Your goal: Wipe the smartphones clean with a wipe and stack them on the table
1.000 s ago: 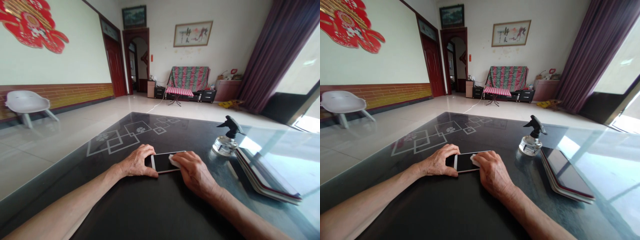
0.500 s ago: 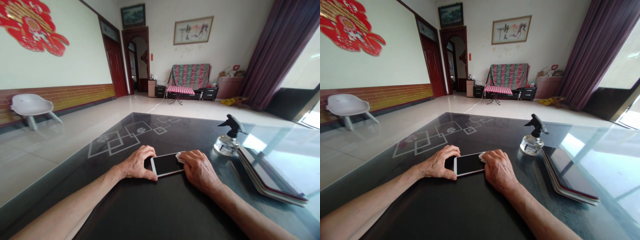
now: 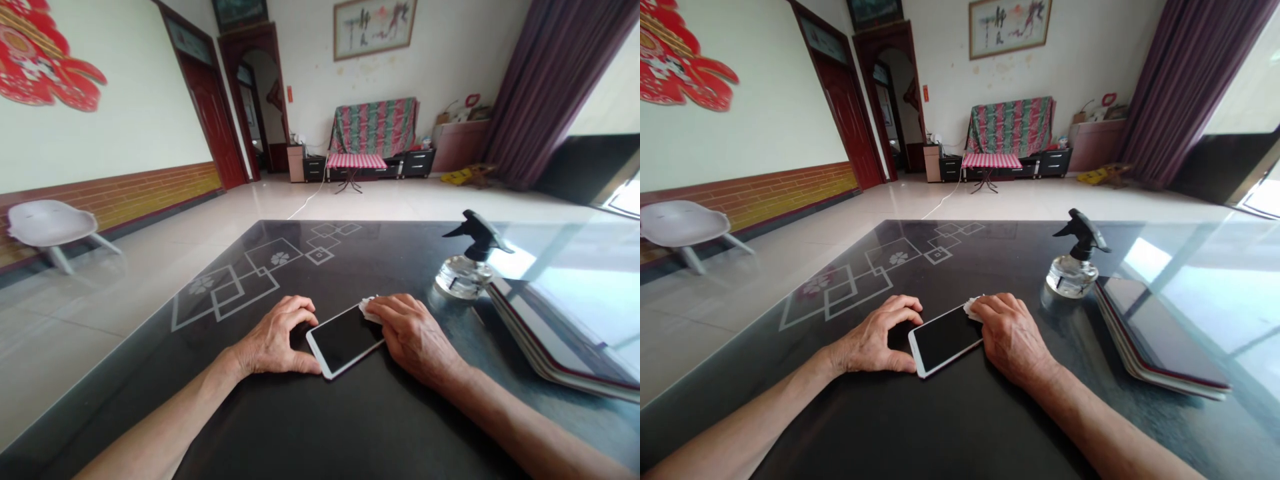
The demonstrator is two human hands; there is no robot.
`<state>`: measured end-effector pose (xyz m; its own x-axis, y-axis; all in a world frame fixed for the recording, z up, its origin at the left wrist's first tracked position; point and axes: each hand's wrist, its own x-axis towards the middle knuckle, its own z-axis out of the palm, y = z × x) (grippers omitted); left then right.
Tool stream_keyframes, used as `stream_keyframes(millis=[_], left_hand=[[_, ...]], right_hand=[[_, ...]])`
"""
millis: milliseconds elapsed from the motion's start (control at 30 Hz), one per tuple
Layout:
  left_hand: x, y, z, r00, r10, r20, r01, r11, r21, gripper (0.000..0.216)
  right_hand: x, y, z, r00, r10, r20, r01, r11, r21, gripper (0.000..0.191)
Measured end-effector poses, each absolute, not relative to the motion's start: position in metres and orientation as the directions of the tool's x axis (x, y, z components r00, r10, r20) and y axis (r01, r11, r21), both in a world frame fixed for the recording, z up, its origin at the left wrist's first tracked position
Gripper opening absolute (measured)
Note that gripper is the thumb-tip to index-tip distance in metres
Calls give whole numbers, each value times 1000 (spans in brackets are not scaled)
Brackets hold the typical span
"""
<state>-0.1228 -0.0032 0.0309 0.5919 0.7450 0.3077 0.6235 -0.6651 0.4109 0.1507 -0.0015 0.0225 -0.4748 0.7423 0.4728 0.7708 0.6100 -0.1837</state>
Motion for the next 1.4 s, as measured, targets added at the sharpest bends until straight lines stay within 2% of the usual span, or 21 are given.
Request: stream_keyframes(millis=[100,333,467,633,733,967,1200,1400], left_hand=[[-120,-5,31,604,740,296,621,-669,407,64],[-93,-21,28,569,749,340,597,-660,455,55],[-84,-27,27,525,781,338,630,-624,463,55],[-84,-27,25,551,774,311,639,-631,439,67],[-85,-26,25,551,776,308,641,-630,440,66],[-85,-26,24,545,782,304,619,-619,484,62],[-85,-25,24,525,789,320,598,-609,521,60],[-85,-24,23,523,798,300,604,-595,531,59]], right_hand=[[151,0,21,-475,735,484,766,616,-184,38],[156,12,15,-433,711,554,746,628,-224,36],[158,12,16,-437,719,540,755,620,-215,36],[154,5,19,-427,739,522,791,584,-180,32],[151,1,23,-431,755,493,802,571,-173,31],[163,-11,33,-576,698,425,721,679,-138,37],[170,-38,38,-640,668,379,655,733,-185,46],[164,-32,42,-682,643,348,621,760,-189,41]])
